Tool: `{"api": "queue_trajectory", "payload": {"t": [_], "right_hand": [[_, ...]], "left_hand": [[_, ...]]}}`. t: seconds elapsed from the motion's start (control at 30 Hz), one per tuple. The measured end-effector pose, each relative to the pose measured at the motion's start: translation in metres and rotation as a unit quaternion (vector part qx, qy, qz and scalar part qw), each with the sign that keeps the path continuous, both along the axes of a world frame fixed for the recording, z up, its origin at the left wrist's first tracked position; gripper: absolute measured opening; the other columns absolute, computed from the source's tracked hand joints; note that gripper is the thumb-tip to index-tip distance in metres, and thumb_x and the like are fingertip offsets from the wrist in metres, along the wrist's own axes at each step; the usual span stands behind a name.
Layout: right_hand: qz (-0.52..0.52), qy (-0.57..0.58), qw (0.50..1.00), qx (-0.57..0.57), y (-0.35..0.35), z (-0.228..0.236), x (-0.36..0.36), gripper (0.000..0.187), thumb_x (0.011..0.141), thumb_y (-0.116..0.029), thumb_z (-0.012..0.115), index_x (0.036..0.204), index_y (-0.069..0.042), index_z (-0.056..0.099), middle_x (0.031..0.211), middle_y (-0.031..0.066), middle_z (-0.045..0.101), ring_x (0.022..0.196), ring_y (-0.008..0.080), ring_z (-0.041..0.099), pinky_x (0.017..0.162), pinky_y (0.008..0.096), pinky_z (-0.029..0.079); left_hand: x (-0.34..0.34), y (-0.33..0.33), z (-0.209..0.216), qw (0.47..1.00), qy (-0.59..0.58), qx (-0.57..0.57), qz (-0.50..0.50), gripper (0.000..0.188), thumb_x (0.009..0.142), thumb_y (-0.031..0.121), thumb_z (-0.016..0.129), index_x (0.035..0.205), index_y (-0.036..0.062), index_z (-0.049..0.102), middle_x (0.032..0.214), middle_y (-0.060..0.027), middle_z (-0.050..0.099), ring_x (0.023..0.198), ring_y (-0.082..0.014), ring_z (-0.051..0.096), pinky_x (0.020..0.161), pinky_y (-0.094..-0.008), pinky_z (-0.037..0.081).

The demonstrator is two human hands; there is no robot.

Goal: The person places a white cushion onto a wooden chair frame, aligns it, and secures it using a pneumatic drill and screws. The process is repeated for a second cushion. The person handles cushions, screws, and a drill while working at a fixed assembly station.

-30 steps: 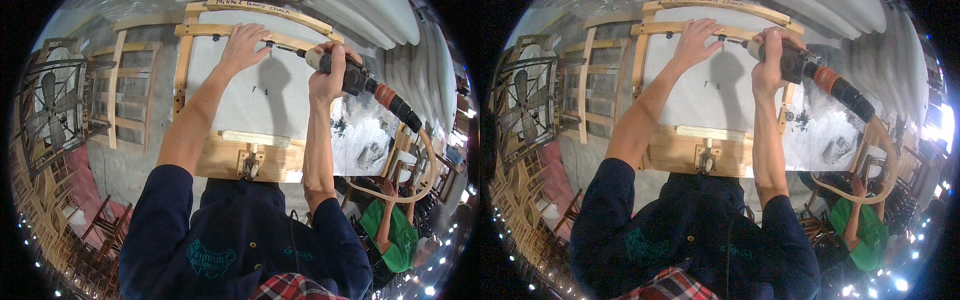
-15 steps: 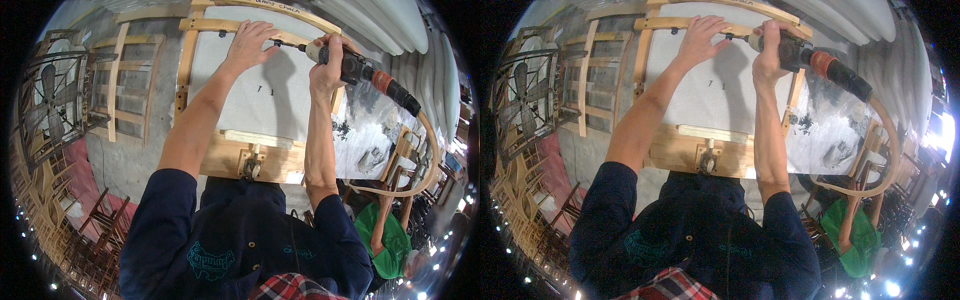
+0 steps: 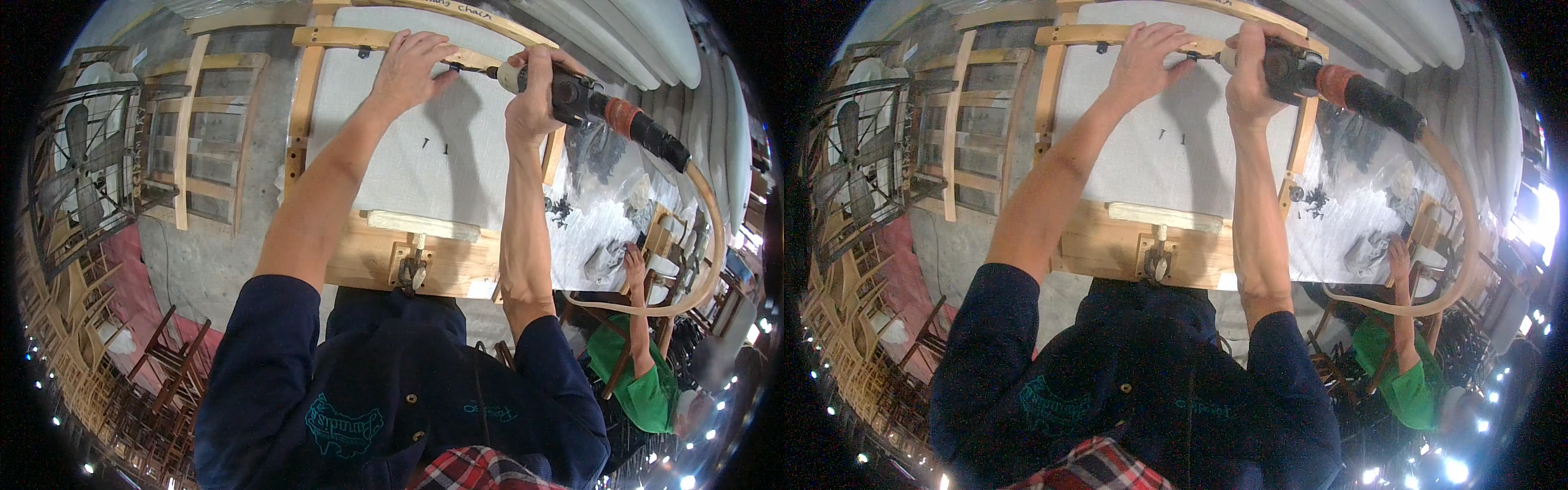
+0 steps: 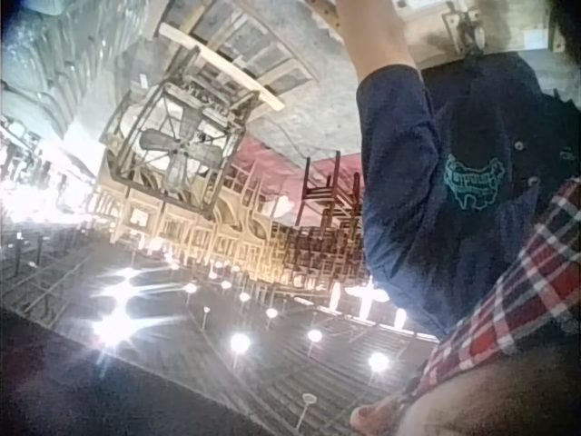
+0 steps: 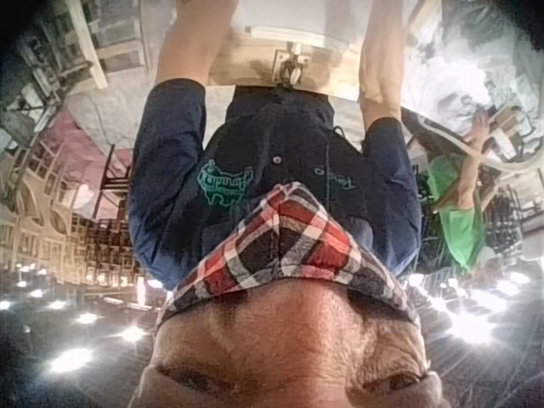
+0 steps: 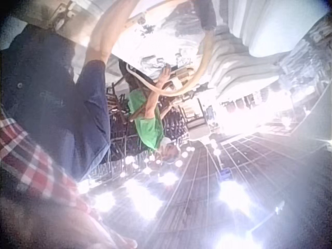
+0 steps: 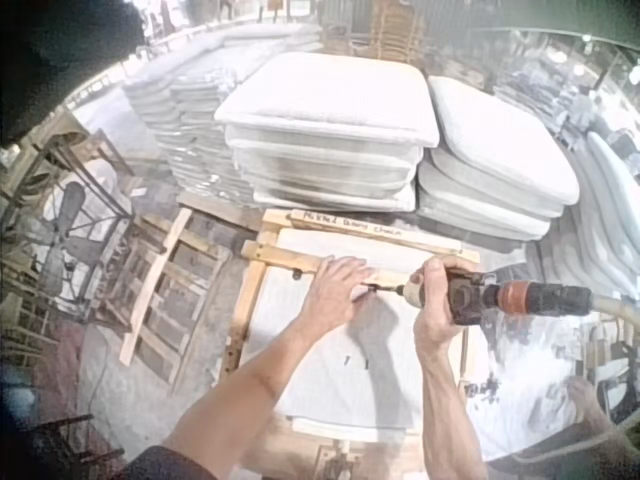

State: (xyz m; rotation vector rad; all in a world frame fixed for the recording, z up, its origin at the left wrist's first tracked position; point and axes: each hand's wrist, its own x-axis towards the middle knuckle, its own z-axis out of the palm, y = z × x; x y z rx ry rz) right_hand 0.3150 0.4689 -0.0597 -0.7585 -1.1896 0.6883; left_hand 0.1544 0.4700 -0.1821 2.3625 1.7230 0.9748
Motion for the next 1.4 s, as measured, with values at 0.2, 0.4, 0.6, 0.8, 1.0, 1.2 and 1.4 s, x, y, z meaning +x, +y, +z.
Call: {"api": "queue_trajectory", "payload": {"t": [0.2, 0.4, 0.6, 0.8, 1.0, 1.2, 1.4], "right_hand": [[-0.004, -0.134, 0.991, -0.001, 0.008, 0.0, -0.001, 0.013, 0.091, -0.001, 0.066, 0.103, 0.0, 0.061, 0.077, 0.0107, 0.071, 0.072, 0.0191, 0.072, 0.074, 0.0337, 0.059], [-0.029, -0.152, 0.987, 0.039, 0.018, -0.007, 0.002, 0.015, 0.088, 0.004, 0.067, 0.102, 0.002, 0.06, 0.077, 0.0117, 0.072, 0.072, 0.018, 0.072, 0.072, 0.0293, 0.058], [-0.035, -0.165, 0.986, 0.005, 0.016, -0.005, 0.003, 0.018, 0.086, 0.008, 0.067, 0.1, 0.002, 0.058, 0.078, 0.0123, 0.072, 0.073, 0.0197, 0.073, 0.072, 0.0318, 0.059], [-0.018, -0.067, 0.997, 0.035, 0.006, -0.008, -0.013, 0.015, 0.089, 0.004, 0.069, 0.101, 0.0, 0.061, 0.083, 0.0063, 0.069, 0.072, 0.0129, 0.067, 0.07, 0.0259, 0.055], [-0.052, -0.078, 0.994, 0.049, 0.001, -0.017, -0.013, 0.018, 0.086, 0.001, 0.071, 0.102, 0.001, 0.062, 0.083, 0.0055, 0.069, 0.073, 0.0148, 0.067, 0.074, 0.0283, 0.055], [-0.066, -0.245, 0.966, 0.041, -0.005, -0.003, 0.006, 0.024, 0.086, 0.003, 0.066, 0.108, 0.001, 0.058, 0.082, 0.0085, 0.07, 0.074, 0.0172, 0.069, 0.082, 0.0311, 0.055], [-0.027, -0.096, 0.995, 0.031, -0.013, 0.005, 0.003, 0.021, 0.089, 0.006, 0.061, 0.107, 0.001, 0.052, 0.083, 0.0138, 0.071, 0.077, 0.0197, 0.072, 0.08, 0.0317, 0.056]], "left_hand": [[-0.011, 0.015, -0.002, 0.999, -0.005, 0.018, -0.041, 0.039, 0.083, 0.024, 0.079, 0.121, 0.0196, 0.073, 0.124, -0.0005, 0.071, 0.118, -0.0234, 0.061, 0.106, -0.0409, 0.047], [-0.019, 0.024, 0.0, 0.996, 0.015, -0.018, -0.087, 0.04, 0.083, 0.026, 0.08, 0.121, 0.0207, 0.073, 0.122, 0.0038, 0.07, 0.113, -0.0204, 0.062, 0.102, -0.037, 0.051], [-0.019, 0.027, -0.004, 0.995, 0.023, 0.008, -0.093, 0.041, 0.082, 0.028, 0.082, 0.121, 0.0197, 0.072, 0.12, 0.0047, 0.069, 0.112, -0.0194, 0.061, 0.101, -0.0374, 0.051], [-0.018, 0.026, -0.01, 0.994, 0.03, 0.055, -0.086, 0.039, 0.082, 0.03, 0.082, 0.119, 0.0193, 0.074, 0.117, 0.0052, 0.07, 0.112, -0.0181, 0.06, 0.102, -0.0366, 0.05], [-0.013, 0.029, -0.021, 0.996, 0.03, 0.054, -0.062, 0.041, 0.081, 0.033, 0.083, 0.12, 0.0237, 0.074, 0.117, 0.0063, 0.07, 0.111, -0.0176, 0.058, 0.102, -0.0352, 0.05], [-0.014, 0.03, -0.022, 0.994, 0.057, 0.071, -0.06, 0.039, 0.083, 0.036, 0.08, 0.12, 0.0249, 0.074, 0.116, 0.0067, 0.069, 0.11, -0.0177, 0.056, 0.102, -0.035, 0.05], [-0.014, 0.031, -0.026, 0.993, 0.069, 0.068, -0.06, 0.039, 0.086, 0.038, 0.077, 0.122, 0.0253, 0.073, 0.117, 0.0069, 0.068, 0.11, -0.0175, 0.056, 0.102, -0.0353, 0.05]]}}
